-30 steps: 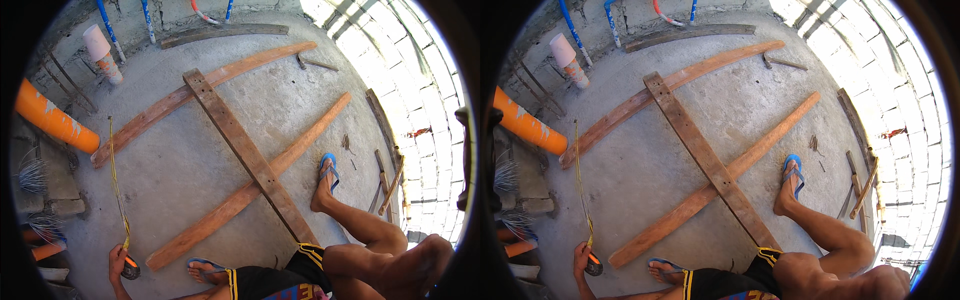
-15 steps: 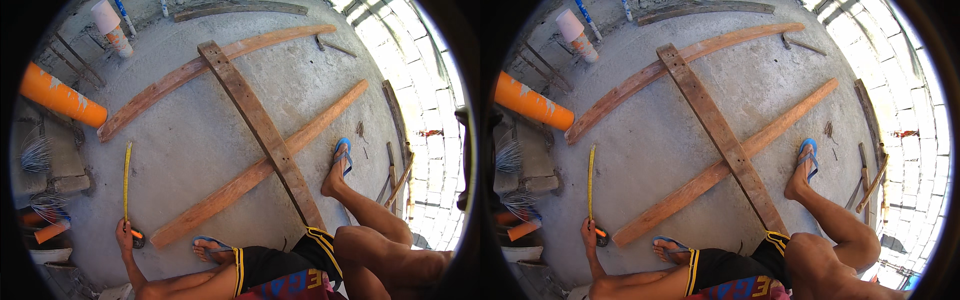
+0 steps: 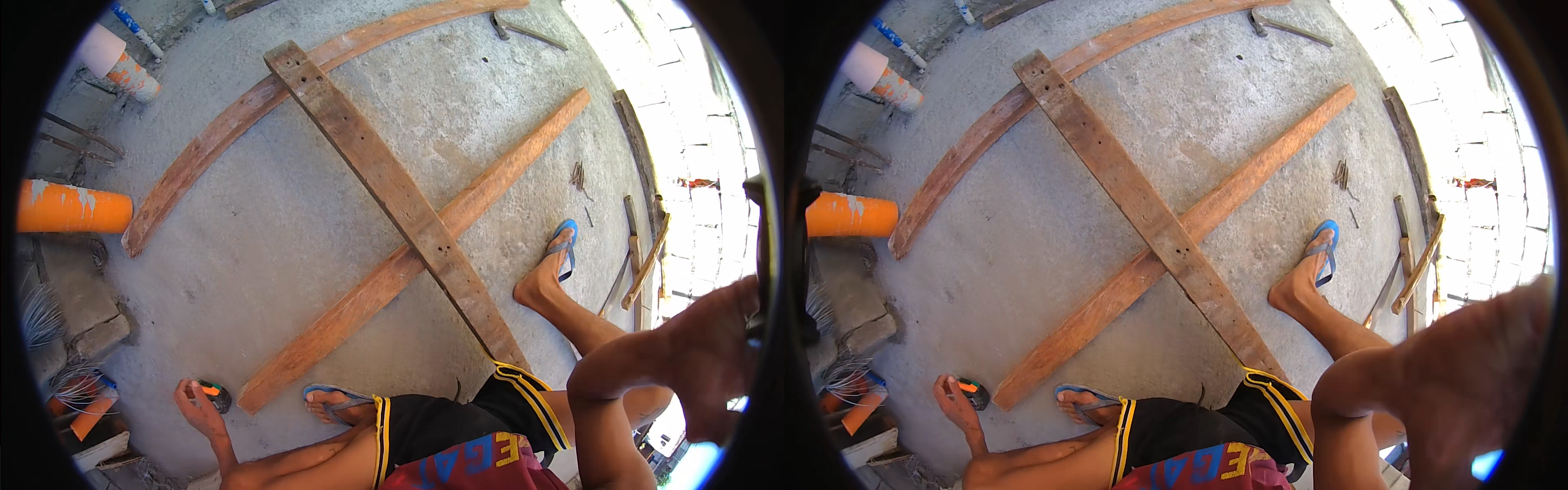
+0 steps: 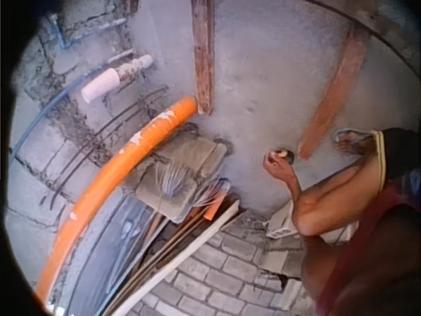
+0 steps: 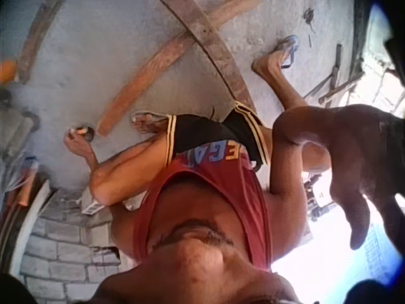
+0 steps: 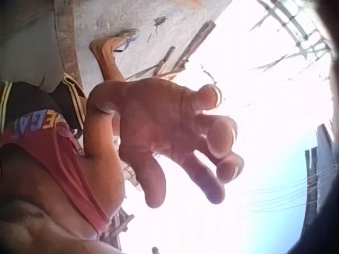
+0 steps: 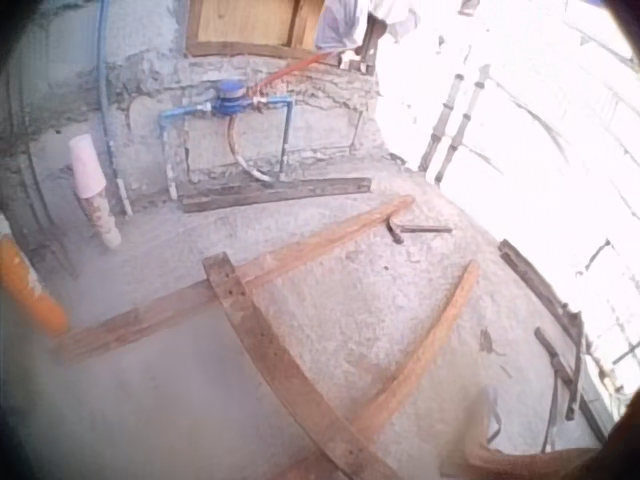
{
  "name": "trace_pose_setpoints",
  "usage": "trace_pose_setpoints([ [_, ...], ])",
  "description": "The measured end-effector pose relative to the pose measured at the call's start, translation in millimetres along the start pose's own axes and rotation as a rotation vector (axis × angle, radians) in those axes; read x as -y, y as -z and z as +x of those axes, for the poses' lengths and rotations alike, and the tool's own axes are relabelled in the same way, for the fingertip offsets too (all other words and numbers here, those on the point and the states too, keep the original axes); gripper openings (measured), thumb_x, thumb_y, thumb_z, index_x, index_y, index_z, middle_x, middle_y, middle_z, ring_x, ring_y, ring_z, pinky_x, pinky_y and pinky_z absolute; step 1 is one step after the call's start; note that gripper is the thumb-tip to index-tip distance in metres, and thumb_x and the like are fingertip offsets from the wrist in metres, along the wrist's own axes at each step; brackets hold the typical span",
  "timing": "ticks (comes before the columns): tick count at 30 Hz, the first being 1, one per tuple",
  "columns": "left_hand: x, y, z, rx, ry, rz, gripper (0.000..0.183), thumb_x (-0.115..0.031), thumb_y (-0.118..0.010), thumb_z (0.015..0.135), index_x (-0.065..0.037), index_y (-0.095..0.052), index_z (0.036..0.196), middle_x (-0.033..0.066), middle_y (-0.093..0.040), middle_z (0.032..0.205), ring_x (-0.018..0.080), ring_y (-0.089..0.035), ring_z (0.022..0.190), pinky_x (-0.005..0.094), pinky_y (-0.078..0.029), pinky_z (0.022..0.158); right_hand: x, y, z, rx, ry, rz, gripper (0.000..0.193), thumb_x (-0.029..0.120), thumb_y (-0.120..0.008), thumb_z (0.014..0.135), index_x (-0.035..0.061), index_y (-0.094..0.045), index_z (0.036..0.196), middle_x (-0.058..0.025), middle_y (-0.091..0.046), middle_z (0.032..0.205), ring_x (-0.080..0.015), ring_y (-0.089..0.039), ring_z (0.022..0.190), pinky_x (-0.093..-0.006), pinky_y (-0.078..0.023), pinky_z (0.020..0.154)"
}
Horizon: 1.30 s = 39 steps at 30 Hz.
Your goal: The person assembles a wooden frame on the floor by arranging planks, measuring with a tape measure, and hammering nails to join the pieces. They reposition the frame and continue nailing to secure the structure.
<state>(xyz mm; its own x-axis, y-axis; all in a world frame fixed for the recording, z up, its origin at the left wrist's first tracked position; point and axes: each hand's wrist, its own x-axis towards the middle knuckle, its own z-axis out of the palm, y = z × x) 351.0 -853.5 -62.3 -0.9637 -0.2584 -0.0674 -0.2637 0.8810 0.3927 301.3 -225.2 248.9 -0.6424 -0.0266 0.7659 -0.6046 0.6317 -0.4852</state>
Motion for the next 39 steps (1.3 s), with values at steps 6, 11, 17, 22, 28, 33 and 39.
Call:
trace_pose_setpoints([
  [6, -24, -62, -103, -0.337, 0.89, -0.715, 0.053, -0.04, -0.063, 0.099, -0.002, -0.054, 0.134, 0.0134, -0.054, 0.134, 0.0267, -0.051, 0.122, 0.044, -0.044, 0.101, -178, -47, -176, 1.151, -0.46, -0.576, 0.088, -0.001, -0.081, 0.064, 0.0143, -0.047, 0.143, -0.0136, -0.05, 0.139, -0.0342, -0.043, 0.138, -0.0564, -0.031, 0.116],
  [11, -47, -84, -115, -0.219, 0.822, -0.837, 0.067, -0.042, -0.068, 0.095, -0.001, -0.047, 0.145, 0.0154, -0.052, 0.143, 0.0277, -0.05, 0.13, 0.0433, -0.045, 0.104, -241, -33, -236, 1.134, -0.121, -0.432, 0.053, 0.004, -0.079, 0.065, 0.0153, -0.068, 0.115, -0.0046, -0.059, 0.104, -0.0247, -0.058, 0.106, -0.0467, -0.04, 0.092],
  [17, -70, -79, -130, -0.191, 0.608, -0.741, 0.069, -0.028, -0.073, 0.093, 0.005, -0.044, 0.146, 0.019, -0.049, 0.145, 0.0292, -0.048, 0.132, 0.0395, -0.043, 0.109, -256, -26, -207, 1.249, -0.247, -0.438, 0.052, 0.004, -0.079, 0.062, 0.015, -0.07, 0.112, -0.0061, -0.058, 0.099, -0.0265, -0.058, 0.102, -0.0459, -0.04, 0.089],
  [22, -87, -89, -121, -0.219, 0.667, -0.605, 0.081, -0.033, -0.075, 0.091, 0.005, -0.037, 0.151, 0.0223, -0.043, 0.152, 0.0322, -0.043, 0.14, 0.0383, -0.039, 0.113, -273, -23, -197, 1.338, -0.212, -0.374, 0.061, 0.015, -0.09, 0.06, 0.0143, -0.069, 0.117, -0.0084, -0.059, 0.106, -0.0289, -0.057, 0.112, -0.0501, -0.037, 0.1],
  [28, -209, 34, -163, 0.347, 0.589, -0.569, 0.103, -0.057, -0.073, 0.086, 0.002, -0.025, 0.156, 0.0287, -0.042, 0.152, 0.0361, -0.041, 0.143, 0.0444, -0.038, 0.114, -293, -16, -207, 1.438, -0.055, -0.285, 0.094, 0.018, -0.091, 0.061, 0.016, -0.045, 0.144, -0.0133, -0.05, 0.13, -0.0357, -0.051, 0.121, -0.054, -0.037, 0.102],
  [33, -366, 8, -188, 1.272, 0.328, -0.289, 0.111, -0.073, -0.069, 0.08, 0.001, -0.032, 0.154, 0.0275, -0.055, 0.142, 0.0386, -0.049, 0.137, 0.0425, -0.042, 0.112, -306, -17, -219, 1.441, -0.034, -0.301, 0.082, 0.01, -0.086, 0.063, 0.0162, -0.05, 0.137, -0.015, -0.051, 0.123, -0.0374, -0.052, 0.117, -0.0508, -0.045, 0.093],
  [39, -537, -161, -262, 0.363, 0.728, -0.522, 0.113, -0.053, -0.09, 0.062, -0.004, -0.039, 0.151, 0.027, -0.055, 0.139, 0.0398, -0.052, 0.134, 0.0479, -0.044, 0.109, -302, -19, -207, 1.503, -0.053, -0.212, 0.066, 0.007, -0.081, 0.066, 0.0162, -0.057, 0.127, -0.0151, -0.052, 0.119, -0.0394, -0.054, 0.114, -0.0497, -0.05, 0.094],
])
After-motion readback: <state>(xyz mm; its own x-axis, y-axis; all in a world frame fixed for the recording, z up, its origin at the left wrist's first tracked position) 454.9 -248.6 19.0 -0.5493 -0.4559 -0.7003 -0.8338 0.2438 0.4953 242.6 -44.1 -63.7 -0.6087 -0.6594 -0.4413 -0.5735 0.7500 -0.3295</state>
